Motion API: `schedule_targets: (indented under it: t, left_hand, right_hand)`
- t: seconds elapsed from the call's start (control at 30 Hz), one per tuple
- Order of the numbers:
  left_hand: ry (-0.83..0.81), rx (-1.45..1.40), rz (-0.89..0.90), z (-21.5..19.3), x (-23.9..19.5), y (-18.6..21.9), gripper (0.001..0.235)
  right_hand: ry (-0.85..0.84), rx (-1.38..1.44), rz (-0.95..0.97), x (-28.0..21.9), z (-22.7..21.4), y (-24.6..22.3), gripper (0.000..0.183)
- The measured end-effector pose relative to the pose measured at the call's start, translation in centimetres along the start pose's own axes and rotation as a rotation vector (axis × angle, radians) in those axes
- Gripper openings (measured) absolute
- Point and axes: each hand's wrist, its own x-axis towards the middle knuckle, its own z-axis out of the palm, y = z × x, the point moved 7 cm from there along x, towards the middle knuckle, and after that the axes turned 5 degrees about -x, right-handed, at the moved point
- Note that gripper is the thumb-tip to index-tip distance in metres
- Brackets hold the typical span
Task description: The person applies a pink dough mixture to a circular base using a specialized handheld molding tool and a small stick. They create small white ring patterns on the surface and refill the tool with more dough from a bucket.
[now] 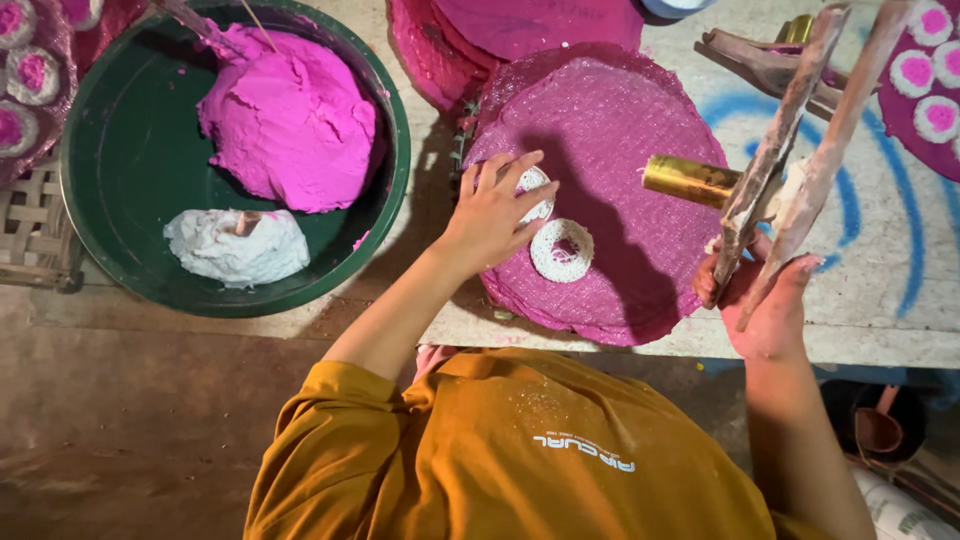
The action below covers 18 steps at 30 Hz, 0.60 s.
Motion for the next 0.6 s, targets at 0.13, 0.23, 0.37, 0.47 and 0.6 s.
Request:
schedule_targets:
  t: [0.13,0.23,0.37,0.47,0.6]
  left_hand:
    - [0.037,-0.046,-0.033,0.4,-0.3,-0.3,0.035]
    - [0.061,-0.122,-0.017,0.2,-0.7,-0.4,0.039]
    - [0.036,-0.097,-0.029,0.4,-0.9,-0.1,0.044]
    - [0.045,-0.089,-0.059,0.0,-0.7,-0.2,0.042]
    - [0.084,-0.182,-0.102,-0.6,-0.5,-1.1,0.081]
  right_hand:
    - [0.026,-0.015,0.002,-0.7,-0.2,0.1,0.097]
    - [0.020,0.005,-0.018,-1.0,-0.1,0.3,0.095]
    - [0.044,0.026,-0.017,-1.5,-0.4,0.6,0.097]
    - [0.084,0.001,-0.014,-1.7,-0.8,0.8,0.100]
    - [0.063,0.029,-0.023,-2.1,-0.8,1.1,0.096]
